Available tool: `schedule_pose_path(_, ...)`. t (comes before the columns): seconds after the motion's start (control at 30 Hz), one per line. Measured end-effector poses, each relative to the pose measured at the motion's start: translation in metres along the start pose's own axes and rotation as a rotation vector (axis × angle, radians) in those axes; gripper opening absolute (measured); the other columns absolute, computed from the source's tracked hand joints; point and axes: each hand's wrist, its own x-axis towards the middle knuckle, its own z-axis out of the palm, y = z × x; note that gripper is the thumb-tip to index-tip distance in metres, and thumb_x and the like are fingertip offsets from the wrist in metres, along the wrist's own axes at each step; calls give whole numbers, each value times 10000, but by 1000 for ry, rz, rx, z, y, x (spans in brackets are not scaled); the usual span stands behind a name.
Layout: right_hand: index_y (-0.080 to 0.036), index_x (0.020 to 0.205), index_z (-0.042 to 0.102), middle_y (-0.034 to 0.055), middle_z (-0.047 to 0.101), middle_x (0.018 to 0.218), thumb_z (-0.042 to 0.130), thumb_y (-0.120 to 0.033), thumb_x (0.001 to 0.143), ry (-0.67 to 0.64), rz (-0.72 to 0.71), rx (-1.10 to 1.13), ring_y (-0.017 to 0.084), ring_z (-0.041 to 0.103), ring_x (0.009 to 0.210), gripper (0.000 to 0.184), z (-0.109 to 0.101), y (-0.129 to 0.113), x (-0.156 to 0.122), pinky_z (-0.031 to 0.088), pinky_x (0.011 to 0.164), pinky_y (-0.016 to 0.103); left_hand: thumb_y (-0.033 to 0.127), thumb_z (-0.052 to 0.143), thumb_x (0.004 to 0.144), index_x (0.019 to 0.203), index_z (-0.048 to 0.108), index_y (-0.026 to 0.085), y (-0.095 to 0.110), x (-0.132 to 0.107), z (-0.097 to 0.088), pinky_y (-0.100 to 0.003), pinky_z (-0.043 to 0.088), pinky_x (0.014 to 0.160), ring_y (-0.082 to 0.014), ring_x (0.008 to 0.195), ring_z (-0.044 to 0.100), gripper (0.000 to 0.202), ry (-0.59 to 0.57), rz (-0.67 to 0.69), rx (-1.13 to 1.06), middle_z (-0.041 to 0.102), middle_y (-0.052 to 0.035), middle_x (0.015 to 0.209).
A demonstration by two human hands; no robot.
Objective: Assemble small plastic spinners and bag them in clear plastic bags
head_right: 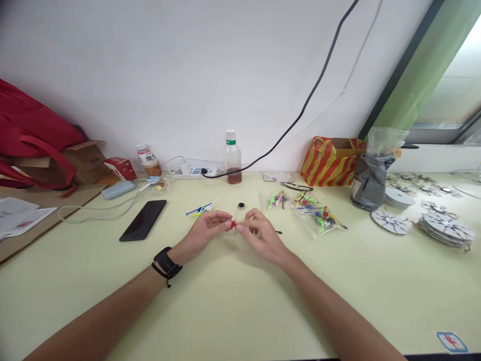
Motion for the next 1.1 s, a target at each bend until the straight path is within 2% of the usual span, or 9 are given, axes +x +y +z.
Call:
schedule_pose_path(0.07, -209, 539, 531, 35, 551, 718, 506, -544, 1012, -152, 50, 68, 160, 486, 621, 580, -1, -1, 2, 418, 649, 334, 375, 877, 799, 1068, 771, 151, 0, 0, 0, -378, 577, 961, -211, 960, 742, 365, 13, 6, -7, 790, -106, 1031)
schedule_pose_path(0.13, -215, 494, 418, 21, 492, 615, 455, -576, 1026, -151, 64, 101, 164, 464, 597, 644, -4, 1, 4, 390, 644, 338, 360, 881, 797, 1068, 774, 158, 0, 1, 0, -366, 573, 966, -195, 949, 740, 354, 27, 1, -39, 791, -95, 1031)
schedule_pose_path(0.2, -219, 536, 439, 9, 479, 599, 475, -575, 1018, -65, 62, 46, 165, 458, 595, 600, -8, 6, 7, 368, 633, 331, 355, 890, 786, 1051, 780, 166, 2, 2, -1, -359, 572, 963, -181, 931, 738, 344, 41, -18, -101, 792, -80, 1020)
schedule_pose_path(0.3, -224, 631, 501, -2, 499, 610, 548, -491, 989, 60, 68, -173, 168, 458, 599, 449, -15, 15, 10, 336, 607, 316, 352, 884, 797, 1038, 784, 172, 5, 2, -2, -342, 567, 971, -161, 921, 733, 317, 50, -62, -223, 792, -65, 1015)
schedule_pose_path(0.47, -234, 881, 614, 23, 670, 848, 607, -233, 875, 76, 87, -655, 197, 582, 773, 9, -27, 26, 10, 350, 671, 306, 315, 847, 850, 1063, 783, 180, 10, 4, -8, -262, 566, 965, -131, 945, 732, 260, 82, -111, -414, 784, -56, 1068)
schedule_pose_path(0.6, -225, 919, 596, 41, 701, 957, 630, -183, 808, 55, 166, -829, 217, 616, 887, 123, -33, 30, 7, 337, 680, 299, 296, 808, 894, 1116, 764, 191, 10, 7, -14, -249, 576, 967, -143, 1016, 738, 250, 134, -118, -492, 778, -74, 1150)
schedule_pose_path(0.8, -214, 880, 587, 49, 690, 966, 501, -76, 878, 1, 200, -853, 193, 614, 883, 163, -38, 35, 8, 338, 677, 288, 235, 776, 926, 1144, 742, 178, 10, 9, -18, -212, 576, 968, -141, 1069, 740, 228, 159, -114, -548, 783, -90, 1160)
schedule_pose_path(1.0, -209, 931, 596, 38, 685, 970, 548, -101, 869, 36, 225, -877, 181, 602, 877, 133, -36, 31, 8, 333, 675, 280, 179, 732, 950, 1199, 731, 146, 8, 9, -19, -246, 569, 1015, -178, 1120, 737, 251, 175, -118, -549, 760, -138, 1240)
schedule_pose_path(1.1, -203, 830, 575, 43, 690, 937, 615, -153, 828, 88, 285, -927, 191, 595, 857, 64, -36, 26, 8, 315, 658, 292, 161, 720, 951, 1189, 735, 137, 8, 9, -19, -254, 556, 1044, -183, 1130, 733, 240, 184, -118, -545, 756, -141, 1248)
